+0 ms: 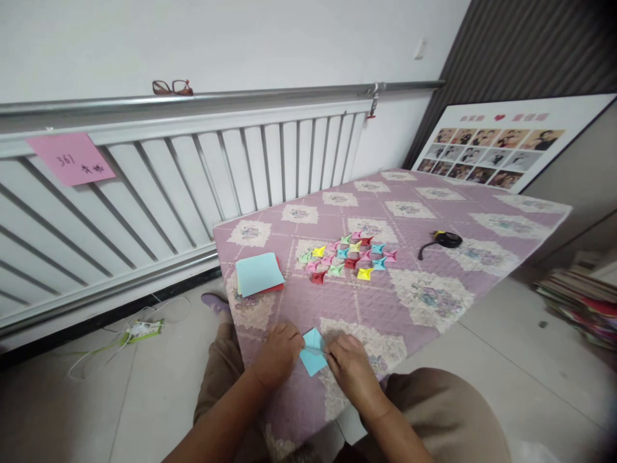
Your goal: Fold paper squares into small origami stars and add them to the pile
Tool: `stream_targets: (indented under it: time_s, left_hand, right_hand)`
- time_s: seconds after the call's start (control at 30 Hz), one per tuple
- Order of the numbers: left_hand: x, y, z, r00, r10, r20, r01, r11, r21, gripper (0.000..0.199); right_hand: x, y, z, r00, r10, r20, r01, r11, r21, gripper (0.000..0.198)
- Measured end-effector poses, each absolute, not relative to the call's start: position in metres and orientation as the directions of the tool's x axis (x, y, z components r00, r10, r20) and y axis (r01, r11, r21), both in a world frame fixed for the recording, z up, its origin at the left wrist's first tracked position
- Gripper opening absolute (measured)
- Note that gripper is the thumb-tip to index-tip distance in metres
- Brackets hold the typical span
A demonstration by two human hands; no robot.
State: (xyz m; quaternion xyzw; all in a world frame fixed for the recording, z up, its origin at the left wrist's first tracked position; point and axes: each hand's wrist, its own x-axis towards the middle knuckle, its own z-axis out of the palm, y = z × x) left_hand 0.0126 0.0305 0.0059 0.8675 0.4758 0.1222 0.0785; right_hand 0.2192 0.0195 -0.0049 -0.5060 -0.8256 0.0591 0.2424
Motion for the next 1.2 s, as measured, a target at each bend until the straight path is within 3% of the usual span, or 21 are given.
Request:
stream_targets:
  time_s: [0.17,0.5,0.73,1.2]
  left_hand:
    - [0.010,0.031,0.002,0.550,0.828,0.108,0.792,-0.558,0.248,0.017]
    - [0.004,0.030,0.007,0.583,0.806,0.107,0.769,-0.589,0.248,0.020]
    - [0.001,0.028,0.006,0.593,0.795,0.127,0.765,-0.606,0.219,0.020]
    - [-0.002,0.027,0.001,0.629,0.757,0.177,0.739,-0.653,0.164,0.014]
  right_hand:
    - [0.220,0.016,-0.004,-0.420,0.834,0.357,0.802,0.525,-0.285,0.026]
    - [0.224,0.015,-0.002,-0.543,0.793,0.276,0.777,0.599,-0.193,0.027]
    - [0.225,0.013,0.006,-0.560,0.799,0.220,0.765,0.600,-0.234,0.029]
    - [0.225,0.013,-0.001,-0.579,0.748,0.324,0.734,0.651,-0.192,0.025]
